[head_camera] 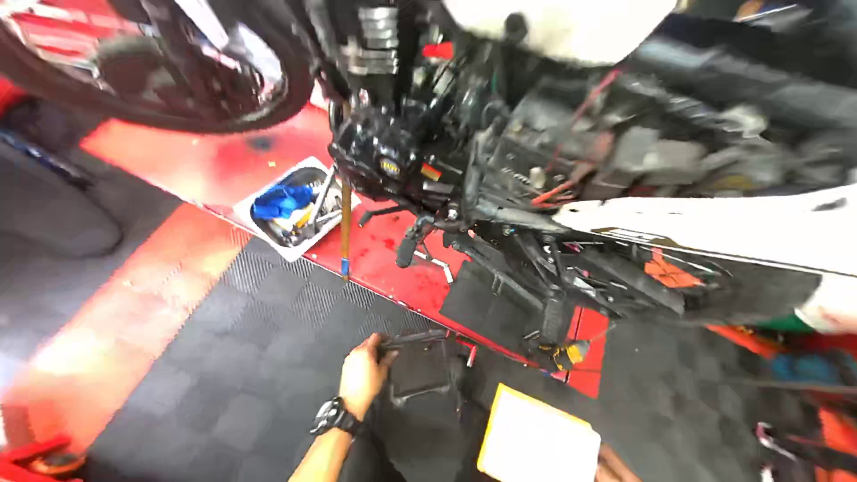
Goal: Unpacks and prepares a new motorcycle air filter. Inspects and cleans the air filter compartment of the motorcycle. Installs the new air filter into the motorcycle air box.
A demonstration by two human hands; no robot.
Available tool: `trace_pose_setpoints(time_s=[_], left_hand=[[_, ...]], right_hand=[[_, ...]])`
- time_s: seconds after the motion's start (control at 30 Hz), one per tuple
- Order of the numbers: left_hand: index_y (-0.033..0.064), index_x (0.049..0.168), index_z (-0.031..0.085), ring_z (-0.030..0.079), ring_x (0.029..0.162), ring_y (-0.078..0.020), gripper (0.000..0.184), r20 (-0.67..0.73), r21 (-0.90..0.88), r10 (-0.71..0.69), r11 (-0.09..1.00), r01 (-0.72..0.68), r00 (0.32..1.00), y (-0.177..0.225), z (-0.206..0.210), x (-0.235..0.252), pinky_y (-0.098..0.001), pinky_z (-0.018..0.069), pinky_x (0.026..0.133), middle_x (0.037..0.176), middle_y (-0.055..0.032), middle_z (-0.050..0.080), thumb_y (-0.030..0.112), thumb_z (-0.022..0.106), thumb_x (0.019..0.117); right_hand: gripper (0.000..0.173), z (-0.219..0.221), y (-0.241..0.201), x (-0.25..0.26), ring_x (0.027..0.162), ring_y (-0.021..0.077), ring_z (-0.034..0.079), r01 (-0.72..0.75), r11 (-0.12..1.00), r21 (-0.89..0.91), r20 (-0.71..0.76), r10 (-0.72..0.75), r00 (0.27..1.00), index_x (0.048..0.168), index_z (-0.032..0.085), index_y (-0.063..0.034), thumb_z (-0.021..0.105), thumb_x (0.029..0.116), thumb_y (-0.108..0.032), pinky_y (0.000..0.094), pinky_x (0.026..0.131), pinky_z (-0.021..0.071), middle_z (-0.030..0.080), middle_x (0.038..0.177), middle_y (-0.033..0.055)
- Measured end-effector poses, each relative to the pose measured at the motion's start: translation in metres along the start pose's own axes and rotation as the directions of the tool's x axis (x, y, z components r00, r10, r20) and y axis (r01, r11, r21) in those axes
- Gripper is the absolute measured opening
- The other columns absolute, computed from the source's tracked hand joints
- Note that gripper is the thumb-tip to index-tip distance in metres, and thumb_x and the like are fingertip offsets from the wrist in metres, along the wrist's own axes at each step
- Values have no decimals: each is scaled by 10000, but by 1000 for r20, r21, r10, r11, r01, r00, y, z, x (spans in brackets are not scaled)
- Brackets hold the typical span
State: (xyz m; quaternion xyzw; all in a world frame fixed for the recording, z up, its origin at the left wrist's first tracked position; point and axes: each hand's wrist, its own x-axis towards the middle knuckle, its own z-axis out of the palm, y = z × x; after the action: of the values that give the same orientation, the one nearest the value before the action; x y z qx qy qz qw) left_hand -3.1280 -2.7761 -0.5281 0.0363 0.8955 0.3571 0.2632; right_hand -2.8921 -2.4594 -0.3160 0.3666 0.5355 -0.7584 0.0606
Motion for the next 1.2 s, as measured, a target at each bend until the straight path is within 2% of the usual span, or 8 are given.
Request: trace_pose_setpoints(time_s=[0.2,0.3,0.37,0.5,0.7,0.87,0.97,1.2], left_hand=[[111,1220,691,738,813,-200,418,47,42,104,993,-106,993,40,-229,-93,-487,630,800,979,-58,751,354,787,893],[127,1208,694,743,812,-159,420,37,-9,169,986,-168,985,98,-298,-130,-407,652,760,1001,-27,752,354,797,870],[128,1178,699,741,785,-157,425,25,-39,263,964,-262,965,137,-318,-149,-382,653,712,973,-14,752,374,800,847],[159,1125,718,718,713,-124,373,45,-67,478,878,-474,877,204,-317,-170,-325,637,638,890,37,749,405,787,854],[207,1119,727,703,705,-103,337,129,-42,592,805,-592,796,260,-290,-171,-296,629,628,862,71,730,430,787,873],[218,1102,724,696,694,-101,341,160,-4,608,788,-615,778,274,-282,-168,-297,628,626,839,77,720,469,774,877],[222,1103,726,694,694,-107,345,171,-9,622,776,-630,764,276,-280,-165,-298,629,622,845,75,719,466,787,867],[197,1112,726,710,700,-164,374,189,-105,593,805,-584,783,275,-271,-171,-324,639,626,867,19,736,444,816,846]], right_hand=[[399,47,-17,-20,1023,219,705,113,993,33,-37,-112,993,1387,554,-63,581,1016,-205,421,892,607,705,1187,120],[367,71,-33,-16,1028,223,701,164,986,5,12,-164,986,1364,566,-50,546,1039,-219,420,881,609,698,1191,117],[365,90,-41,-16,1019,237,706,188,982,33,50,-190,981,1349,566,-41,547,1036,-226,428,868,614,699,1181,123],[338,127,-53,-18,992,269,710,242,959,149,177,-267,947,1322,565,-22,524,1051,-218,445,837,619,693,1165,163],[282,157,-80,-49,957,206,705,305,931,199,280,-352,893,1298,588,-51,523,1063,-193,398,821,612,707,1110,107],[282,147,-90,-67,950,174,694,333,919,209,311,-385,869,1319,594,-70,541,1063,-173,351,809,600,704,1109,87],[321,136,-92,-73,1049,237,694,336,914,229,354,-400,845,1367,570,-49,523,1066,-150,418,870,607,686,1213,138],[273,112,-89,-80,1033,258,698,298,903,310,432,-413,801,1294,608,-59,558,1060,-192,445,835,617,681,1190,154]])
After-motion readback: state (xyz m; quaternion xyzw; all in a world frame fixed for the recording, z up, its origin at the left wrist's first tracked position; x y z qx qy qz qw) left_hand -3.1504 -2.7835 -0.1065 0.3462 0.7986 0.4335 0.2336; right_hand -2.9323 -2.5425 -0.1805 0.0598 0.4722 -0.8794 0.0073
